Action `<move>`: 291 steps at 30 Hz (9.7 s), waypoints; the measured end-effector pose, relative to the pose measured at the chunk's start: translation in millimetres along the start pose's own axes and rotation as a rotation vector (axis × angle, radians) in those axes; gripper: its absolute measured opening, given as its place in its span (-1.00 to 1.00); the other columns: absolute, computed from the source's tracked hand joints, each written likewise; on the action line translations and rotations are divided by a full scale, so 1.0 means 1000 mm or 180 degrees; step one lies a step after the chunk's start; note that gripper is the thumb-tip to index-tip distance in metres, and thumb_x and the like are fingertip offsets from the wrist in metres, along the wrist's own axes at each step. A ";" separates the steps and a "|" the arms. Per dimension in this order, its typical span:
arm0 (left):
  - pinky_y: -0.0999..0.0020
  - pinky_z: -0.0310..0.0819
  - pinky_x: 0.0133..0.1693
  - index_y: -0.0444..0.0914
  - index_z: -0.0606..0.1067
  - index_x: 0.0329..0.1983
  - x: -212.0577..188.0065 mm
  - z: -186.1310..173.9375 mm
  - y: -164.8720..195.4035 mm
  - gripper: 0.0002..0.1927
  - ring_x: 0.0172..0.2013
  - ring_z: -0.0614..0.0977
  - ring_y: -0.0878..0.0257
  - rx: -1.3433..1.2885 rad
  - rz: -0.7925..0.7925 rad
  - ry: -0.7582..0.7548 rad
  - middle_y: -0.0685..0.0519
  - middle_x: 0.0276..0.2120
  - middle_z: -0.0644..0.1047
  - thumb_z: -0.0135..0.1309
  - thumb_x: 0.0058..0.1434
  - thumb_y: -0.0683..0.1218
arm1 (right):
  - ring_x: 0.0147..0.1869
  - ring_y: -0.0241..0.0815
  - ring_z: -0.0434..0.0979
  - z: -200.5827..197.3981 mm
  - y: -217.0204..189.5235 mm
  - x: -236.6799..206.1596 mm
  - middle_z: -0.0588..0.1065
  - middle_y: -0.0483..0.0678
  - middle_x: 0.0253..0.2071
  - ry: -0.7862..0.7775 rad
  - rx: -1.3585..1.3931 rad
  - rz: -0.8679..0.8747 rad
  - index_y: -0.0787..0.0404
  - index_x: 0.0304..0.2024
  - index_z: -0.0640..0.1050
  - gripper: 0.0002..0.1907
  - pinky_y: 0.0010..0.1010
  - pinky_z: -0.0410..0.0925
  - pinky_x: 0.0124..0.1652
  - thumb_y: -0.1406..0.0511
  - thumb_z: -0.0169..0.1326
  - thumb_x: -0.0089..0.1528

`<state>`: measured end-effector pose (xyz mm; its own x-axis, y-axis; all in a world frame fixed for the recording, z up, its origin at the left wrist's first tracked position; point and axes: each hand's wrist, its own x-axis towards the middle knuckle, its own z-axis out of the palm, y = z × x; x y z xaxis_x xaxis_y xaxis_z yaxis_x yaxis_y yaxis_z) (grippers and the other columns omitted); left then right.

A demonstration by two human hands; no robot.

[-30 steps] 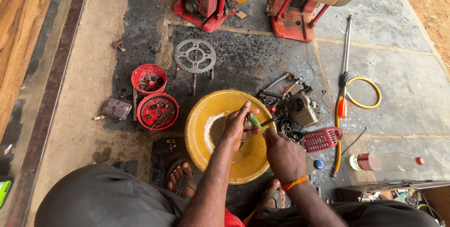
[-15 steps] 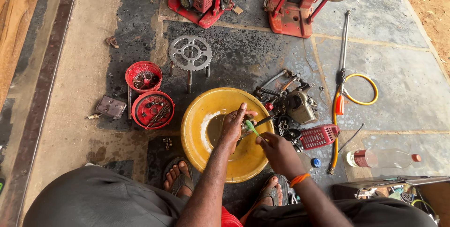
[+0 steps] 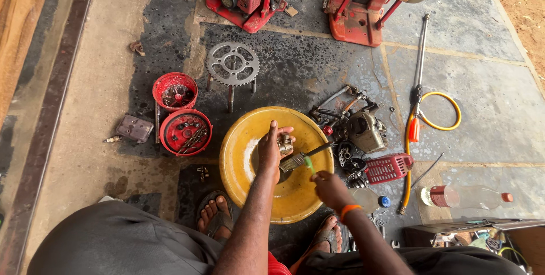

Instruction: The person sits at a yellow basin on the floor cleaning small engine components. They pour liquid from a plastic bottle over a metal part, then scrub the parts one at a time with a brush, dipping them in the basin and setting cleaned pieces aside.

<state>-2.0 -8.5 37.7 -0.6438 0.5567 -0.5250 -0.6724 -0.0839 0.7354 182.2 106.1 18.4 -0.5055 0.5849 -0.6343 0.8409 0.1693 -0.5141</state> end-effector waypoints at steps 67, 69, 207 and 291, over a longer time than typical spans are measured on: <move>0.16 0.62 -0.22 -0.23 0.40 -0.11 -0.005 -0.001 -0.020 -0.70 -0.29 0.55 0.07 -0.2186 -0.1264 -0.0001 -0.14 -0.23 0.48 -0.10 0.43 0.10 | -0.13 -0.18 0.65 -0.086 -0.141 -0.165 0.69 0.12 -0.13 0.1250 0.1023 -0.1754 0.43 -0.06 0.65 -0.63 -0.32 0.48 -0.09 0.35 0.36 0.12; 0.12 0.64 -0.21 -0.27 0.40 -0.10 -0.006 -0.001 -0.017 -0.66 -0.28 0.57 0.02 -0.2316 -0.1220 -0.0039 -0.19 -0.22 0.49 -0.17 0.44 0.11 | -0.13 -0.19 0.66 -0.087 -0.144 -0.168 0.68 0.10 -0.13 0.1316 0.1111 -0.1819 0.42 -0.05 0.63 -0.62 -0.33 0.49 -0.09 0.36 0.35 0.11; 0.17 0.70 -0.14 -0.30 0.42 -0.05 0.038 -0.040 0.006 -0.74 -0.31 0.65 0.07 -0.2155 -0.0337 0.1139 -0.06 -0.23 0.53 0.13 0.29 -0.08 | -0.06 0.20 0.64 0.065 -0.056 0.026 0.63 0.12 -0.19 0.0388 -0.1233 -0.0777 0.15 0.05 0.52 -0.59 -0.08 0.48 -0.01 0.19 0.22 0.18; 0.23 0.75 -0.29 -0.22 0.41 -0.08 -0.004 0.017 -0.027 -0.65 -0.31 0.69 0.16 -0.0369 -0.0947 0.0212 -0.03 -0.22 0.59 0.27 0.21 0.00 | -0.52 -0.23 0.49 -0.016 -0.080 -0.087 0.54 -0.07 -0.48 0.1101 -0.2227 -0.0590 0.01 -0.11 0.55 -0.61 -0.28 0.41 -0.38 -0.04 -0.16 0.44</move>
<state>24.8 5.7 27.6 -0.4328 0.5160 -0.7392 -0.8692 -0.0213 0.4940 162.2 54.8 124.0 -0.6566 0.6919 -0.3001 0.7333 0.6788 -0.0393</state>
